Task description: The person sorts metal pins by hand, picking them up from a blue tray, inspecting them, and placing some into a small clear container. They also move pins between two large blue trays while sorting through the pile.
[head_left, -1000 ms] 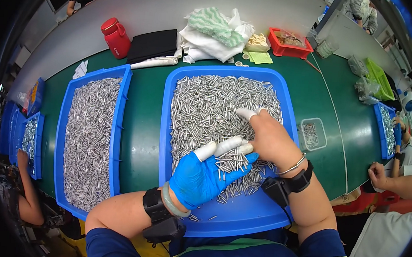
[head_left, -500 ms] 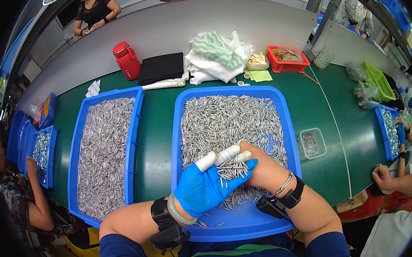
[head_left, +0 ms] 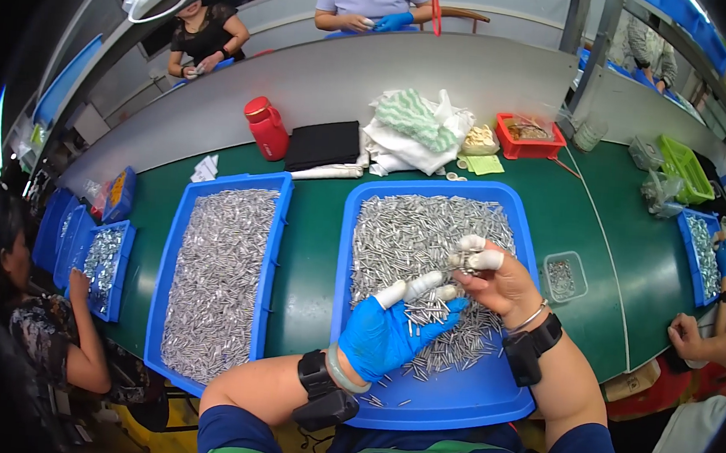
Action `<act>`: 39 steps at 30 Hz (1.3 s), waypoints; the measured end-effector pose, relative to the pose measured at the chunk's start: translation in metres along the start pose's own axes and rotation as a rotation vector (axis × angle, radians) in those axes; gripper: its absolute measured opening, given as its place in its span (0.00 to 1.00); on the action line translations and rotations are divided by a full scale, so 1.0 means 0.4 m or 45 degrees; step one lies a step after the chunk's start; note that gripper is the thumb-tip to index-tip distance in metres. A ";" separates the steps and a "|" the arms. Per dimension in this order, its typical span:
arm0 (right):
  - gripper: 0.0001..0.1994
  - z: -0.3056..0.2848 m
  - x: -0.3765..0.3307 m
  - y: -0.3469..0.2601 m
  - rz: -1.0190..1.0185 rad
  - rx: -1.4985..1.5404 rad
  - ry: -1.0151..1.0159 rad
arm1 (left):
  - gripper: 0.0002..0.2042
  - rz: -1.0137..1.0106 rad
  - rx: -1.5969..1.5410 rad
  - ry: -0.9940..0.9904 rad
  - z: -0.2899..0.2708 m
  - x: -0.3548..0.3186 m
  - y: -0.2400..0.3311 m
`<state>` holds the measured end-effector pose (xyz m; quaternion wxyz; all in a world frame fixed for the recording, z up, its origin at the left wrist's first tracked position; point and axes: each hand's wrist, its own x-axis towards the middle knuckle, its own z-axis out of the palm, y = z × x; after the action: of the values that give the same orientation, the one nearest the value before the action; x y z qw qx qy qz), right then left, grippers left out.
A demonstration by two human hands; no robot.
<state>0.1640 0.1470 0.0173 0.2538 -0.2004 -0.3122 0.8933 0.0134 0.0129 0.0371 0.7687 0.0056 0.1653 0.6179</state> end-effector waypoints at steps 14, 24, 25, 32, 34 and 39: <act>0.11 0.020 0.004 0.018 0.187 0.199 0.125 | 0.18 0.892 -0.055 0.010 -0.039 -0.135 0.227; 0.11 0.038 0.002 0.000 0.156 0.249 0.091 | 0.23 1.070 1.512 0.852 -0.104 -0.374 0.435; 0.11 0.036 -0.001 -0.005 0.146 0.270 0.058 | 0.23 1.057 1.510 0.847 -0.108 -0.371 0.435; 0.11 0.042 -0.001 0.003 0.155 0.224 0.058 | 0.23 0.605 0.534 0.166 -0.005 -0.157 0.246; 0.11 0.030 0.000 0.007 0.136 0.218 0.074 | 0.25 0.329 0.576 0.149 -0.005 -0.082 0.176; 0.12 0.013 -0.004 0.002 0.135 0.288 -0.025 | 0.24 0.065 0.430 0.077 -0.003 0.023 0.027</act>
<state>0.1622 0.1432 0.0210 0.2242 -0.1779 -0.2010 0.9368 0.0046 0.0238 0.0360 0.7356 0.1200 0.2896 0.6005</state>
